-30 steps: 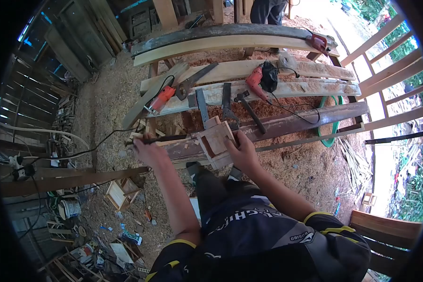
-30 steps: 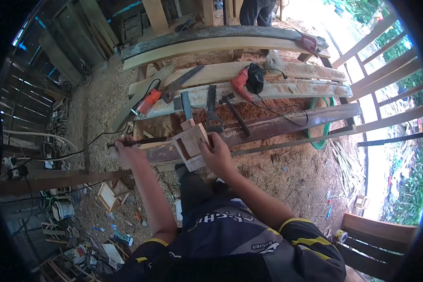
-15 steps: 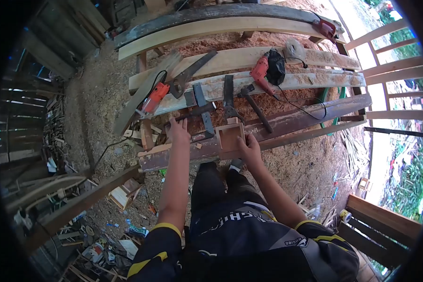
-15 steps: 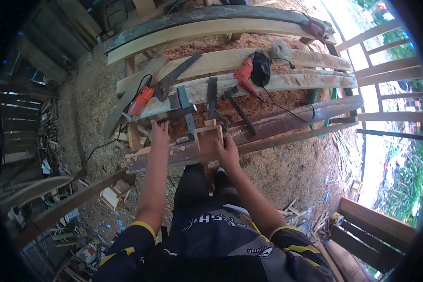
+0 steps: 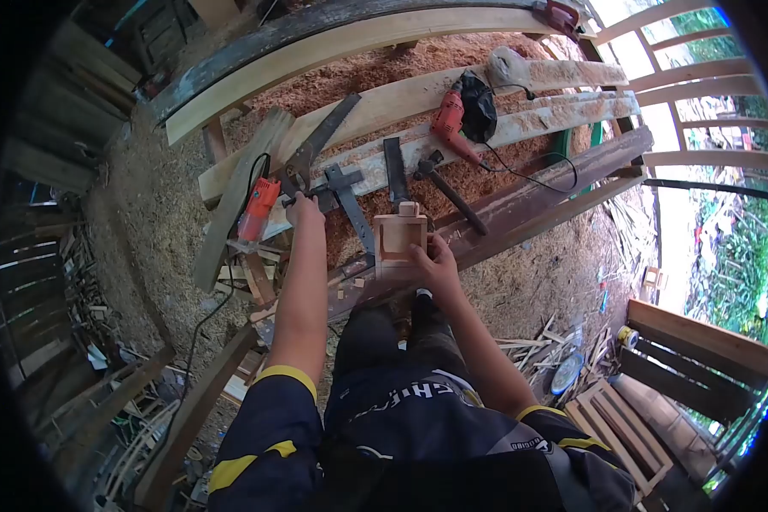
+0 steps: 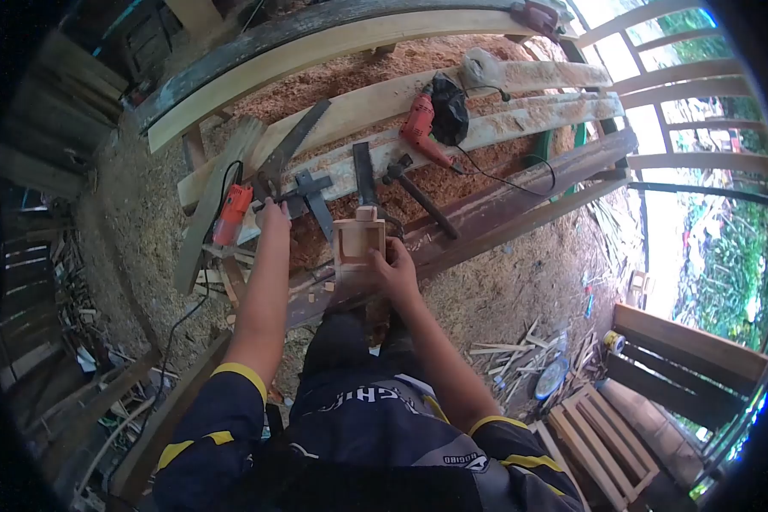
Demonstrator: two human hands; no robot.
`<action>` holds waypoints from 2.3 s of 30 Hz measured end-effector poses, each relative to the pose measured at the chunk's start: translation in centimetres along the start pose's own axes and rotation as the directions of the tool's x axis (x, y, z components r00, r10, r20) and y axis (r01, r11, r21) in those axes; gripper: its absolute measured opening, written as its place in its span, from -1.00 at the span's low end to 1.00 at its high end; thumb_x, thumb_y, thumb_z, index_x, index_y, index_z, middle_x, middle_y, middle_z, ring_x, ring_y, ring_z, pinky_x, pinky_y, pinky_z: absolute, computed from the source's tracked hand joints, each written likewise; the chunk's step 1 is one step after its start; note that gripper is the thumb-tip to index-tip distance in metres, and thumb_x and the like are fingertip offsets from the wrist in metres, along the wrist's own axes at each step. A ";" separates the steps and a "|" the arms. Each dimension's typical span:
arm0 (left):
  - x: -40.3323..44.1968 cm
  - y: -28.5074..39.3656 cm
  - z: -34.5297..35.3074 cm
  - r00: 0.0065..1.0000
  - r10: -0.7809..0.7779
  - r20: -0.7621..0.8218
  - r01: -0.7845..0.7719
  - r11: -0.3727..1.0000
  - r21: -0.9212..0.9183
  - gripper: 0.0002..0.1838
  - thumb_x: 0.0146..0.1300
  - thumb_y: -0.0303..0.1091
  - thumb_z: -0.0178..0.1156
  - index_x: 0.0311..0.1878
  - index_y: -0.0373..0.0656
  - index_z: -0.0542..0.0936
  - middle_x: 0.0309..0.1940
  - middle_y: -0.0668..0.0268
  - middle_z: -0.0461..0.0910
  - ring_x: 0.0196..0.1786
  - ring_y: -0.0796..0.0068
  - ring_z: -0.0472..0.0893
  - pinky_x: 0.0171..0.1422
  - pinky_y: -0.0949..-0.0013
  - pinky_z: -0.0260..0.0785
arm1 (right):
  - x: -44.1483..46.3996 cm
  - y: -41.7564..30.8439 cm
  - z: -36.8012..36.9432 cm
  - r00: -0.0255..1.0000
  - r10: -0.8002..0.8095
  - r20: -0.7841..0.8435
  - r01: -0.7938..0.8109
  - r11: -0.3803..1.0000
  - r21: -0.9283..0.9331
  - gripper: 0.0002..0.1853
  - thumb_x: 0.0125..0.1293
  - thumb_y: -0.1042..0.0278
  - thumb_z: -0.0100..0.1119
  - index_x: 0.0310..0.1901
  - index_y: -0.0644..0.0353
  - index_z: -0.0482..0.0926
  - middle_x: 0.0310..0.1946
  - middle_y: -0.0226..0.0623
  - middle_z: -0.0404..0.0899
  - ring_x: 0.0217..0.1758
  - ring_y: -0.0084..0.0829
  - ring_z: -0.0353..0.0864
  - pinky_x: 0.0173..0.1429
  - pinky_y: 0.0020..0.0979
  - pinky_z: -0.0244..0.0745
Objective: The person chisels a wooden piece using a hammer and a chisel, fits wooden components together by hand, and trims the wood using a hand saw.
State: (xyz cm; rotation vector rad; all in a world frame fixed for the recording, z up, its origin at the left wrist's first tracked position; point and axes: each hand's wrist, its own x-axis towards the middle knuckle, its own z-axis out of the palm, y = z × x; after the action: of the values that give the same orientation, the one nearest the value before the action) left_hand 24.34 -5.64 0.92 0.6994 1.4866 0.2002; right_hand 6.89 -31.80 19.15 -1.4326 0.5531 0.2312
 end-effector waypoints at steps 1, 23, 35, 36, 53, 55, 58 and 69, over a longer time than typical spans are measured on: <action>1.3 -0.2 0.0 1.000 0.000 -0.001 0.000 1.000 0.020 -0.57 0.43 -0.32 0.31 0.25 -0.23 0.44 -0.04 0.06 0.63 -0.11 0.24 0.73 -0.17 0.32 0.69 | -0.2 -0.5 0.4 1.000 0.011 0.001 -0.011 1.000 0.009 -0.73 0.47 0.35 0.29 0.07 0.30 0.54 -0.14 -0.30 0.68 -0.11 -0.57 0.65 -0.03 -0.46 0.56; -16.8 -2.8 -17.0 0.596 -0.149 0.789 -0.461 0.742 0.488 -0.28 0.44 0.03 0.31 0.48 -0.16 0.32 0.22 0.17 0.55 0.22 0.29 0.61 0.23 0.19 0.53 | -1.0 2.0 1.2 0.920 -0.173 0.351 0.324 0.839 -0.437 -0.66 0.44 0.30 0.36 0.12 0.31 0.62 -0.03 -0.14 0.72 0.02 -0.38 0.71 0.04 -0.36 0.62; -16.0 -5.6 -27.9 0.344 0.188 0.920 -0.630 0.773 0.077 0.27 0.13 -0.15 0.58 0.71 -0.08 -0.13 0.51 0.11 0.30 0.54 0.19 0.34 0.52 0.11 0.29 | 7.8 8.3 -7.6 0.720 -0.015 0.694 0.688 0.153 -0.709 -0.53 0.25 0.32 0.31 0.21 0.18 0.56 0.25 0.09 0.50 0.33 0.12 0.49 0.37 0.07 0.39; -16.2 -5.5 -28.3 0.344 0.204 0.917 -0.668 0.739 0.086 0.28 0.13 -0.15 0.57 0.72 -0.07 -0.15 0.53 0.11 0.28 0.54 0.19 0.34 0.54 0.11 0.26 | 8.0 9.1 -7.7 0.691 -0.058 0.721 0.723 0.087 -0.685 -0.50 0.21 0.41 0.26 0.23 0.20 0.54 0.20 0.04 0.48 0.30 0.11 0.47 0.33 0.04 0.40; -10.0 -4.1 -35.1 0.697 0.218 0.683 -0.709 0.063 0.703 0.13 0.04 -0.07 0.60 0.55 -0.19 0.12 0.42 -0.02 0.42 0.39 0.03 0.53 0.43 0.09 0.40 | 11.2 11.7 -5.9 0.727 -0.139 0.673 0.668 -0.088 -0.739 -0.46 0.18 0.30 0.37 0.19 0.18 0.47 0.13 -0.03 0.53 0.32 0.02 0.47 0.41 -0.01 0.31; -9.4 -4.1 -35.5 0.677 0.207 0.706 -0.734 0.109 0.671 0.08 -0.02 -0.07 0.62 0.50 -0.20 0.21 0.32 -0.03 0.51 0.32 -0.01 0.59 0.39 0.09 0.45 | 11.3 11.5 -5.7 0.727 -0.133 0.674 0.663 -0.121 -0.739 -0.49 0.18 0.28 0.38 0.15 0.18 0.47 0.09 -0.04 0.54 0.29 0.01 0.49 0.40 0.00 0.31; -9.9 -2.6 -35.4 0.726 0.132 0.675 -0.688 0.161 0.708 -0.11 -0.02 -0.10 0.56 0.35 -0.22 0.37 0.14 -0.05 0.63 0.19 -0.04 0.67 0.26 0.04 0.52 | 11.5 10.4 -5.0 0.710 -0.156 0.687 0.674 -0.136 -0.727 -0.52 0.17 0.24 0.41 0.07 0.19 0.47 0.04 -0.05 0.55 0.22 0.02 0.52 0.35 0.01 0.34; -6.5 0.2 -34.9 0.790 0.316 0.526 -0.540 -0.049 0.840 -0.47 0.23 -0.04 0.27 0.11 -0.25 0.51 -0.20 -0.09 0.71 -0.02 -0.22 0.69 0.01 -0.13 0.55 | 4.6 0.5 -0.4 0.906 -0.324 0.271 0.421 0.748 -0.514 -0.87 0.50 0.39 0.23 -0.17 0.21 0.48 -0.45 -0.30 0.47 -0.35 -0.42 0.57 -0.25 -0.33 0.38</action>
State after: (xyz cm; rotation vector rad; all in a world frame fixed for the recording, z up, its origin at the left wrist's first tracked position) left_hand -9.45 1.69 8.88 2.3210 0.9480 -0.4972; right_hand 10.48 -32.90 16.41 -2.0482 0.0331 0.1944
